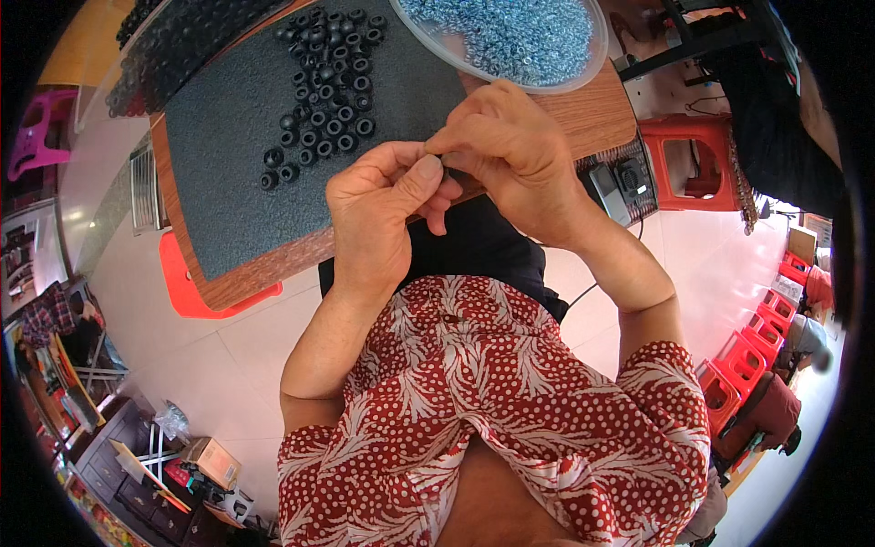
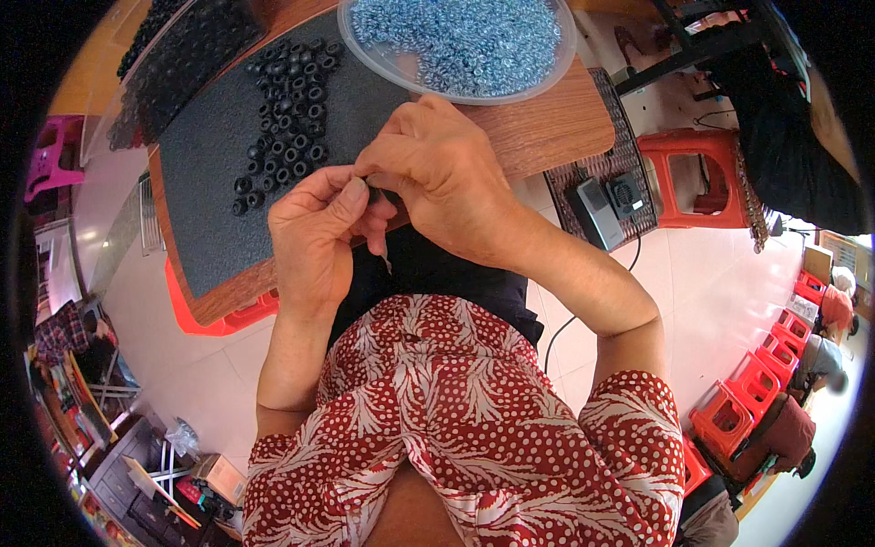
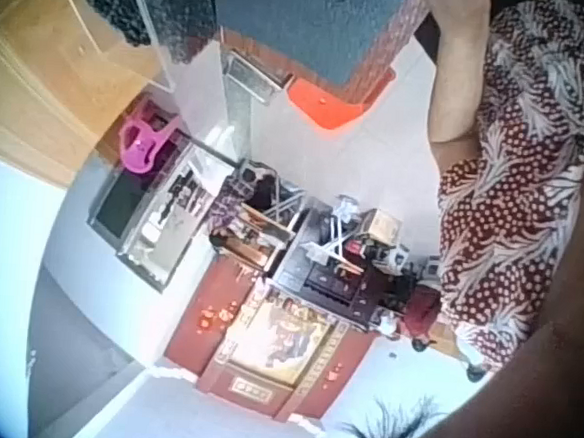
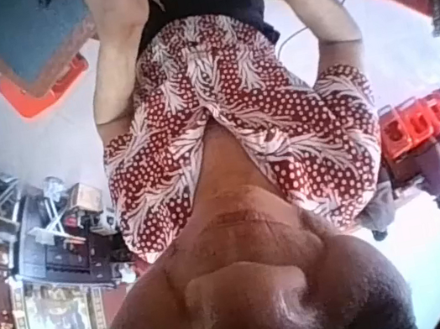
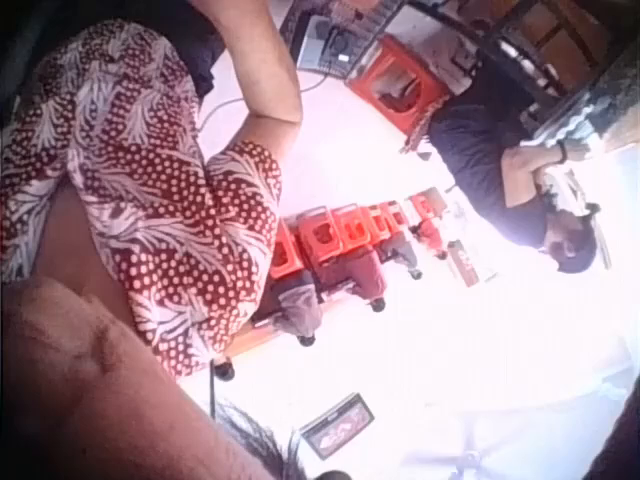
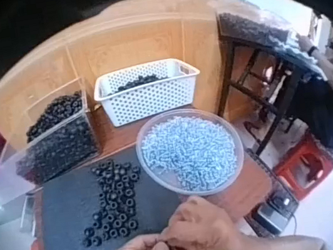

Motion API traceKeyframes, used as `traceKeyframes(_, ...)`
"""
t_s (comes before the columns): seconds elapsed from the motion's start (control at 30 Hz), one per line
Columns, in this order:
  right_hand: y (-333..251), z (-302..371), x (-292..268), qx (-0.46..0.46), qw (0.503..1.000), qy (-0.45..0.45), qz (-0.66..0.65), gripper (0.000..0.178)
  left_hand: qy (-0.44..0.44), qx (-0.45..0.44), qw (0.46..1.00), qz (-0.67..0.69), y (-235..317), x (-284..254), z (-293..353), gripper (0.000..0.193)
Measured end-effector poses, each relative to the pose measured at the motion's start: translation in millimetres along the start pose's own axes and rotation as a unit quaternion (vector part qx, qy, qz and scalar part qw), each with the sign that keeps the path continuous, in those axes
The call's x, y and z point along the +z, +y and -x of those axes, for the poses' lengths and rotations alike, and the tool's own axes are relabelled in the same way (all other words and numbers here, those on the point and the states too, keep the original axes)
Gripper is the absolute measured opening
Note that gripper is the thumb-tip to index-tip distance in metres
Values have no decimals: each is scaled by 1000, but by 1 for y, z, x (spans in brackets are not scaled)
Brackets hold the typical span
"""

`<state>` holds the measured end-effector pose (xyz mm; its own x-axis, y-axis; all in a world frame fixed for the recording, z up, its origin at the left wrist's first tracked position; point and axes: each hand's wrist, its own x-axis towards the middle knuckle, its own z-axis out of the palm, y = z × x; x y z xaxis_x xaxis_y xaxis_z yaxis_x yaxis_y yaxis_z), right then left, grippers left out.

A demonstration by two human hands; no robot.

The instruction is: The person assembles small metal inserts into rubber grommets by hand, taking the metal pieces from a dish and pressing them into the grommets one at a time.

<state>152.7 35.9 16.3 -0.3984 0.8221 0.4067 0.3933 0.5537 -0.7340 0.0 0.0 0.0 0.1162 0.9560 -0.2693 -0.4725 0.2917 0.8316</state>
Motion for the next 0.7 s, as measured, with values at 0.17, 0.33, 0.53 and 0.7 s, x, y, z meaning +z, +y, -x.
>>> traceKeyframes(0.17, -2, 5, -4, 6, 1000, 8, -4, 15, -8, -15, 998, 52, -3, 4, 1, 18)
traceKeyframes(0.33, -3, 9, -3, 14, 999, 24, -35, 19, -3, -7, 997, 72, -3, 5, 2, 17)
traceKeyframes(0.53, -2, 7, -2, 1, 999, 14, -36, 32, 11, -4, 995, 102, -3, 6, 1, 15)
traceKeyframes(0.7, 2, 7, 7, -84, 991, 0, 101, 40, 46, 8, 996, 82, -2, 13, 1, 12)
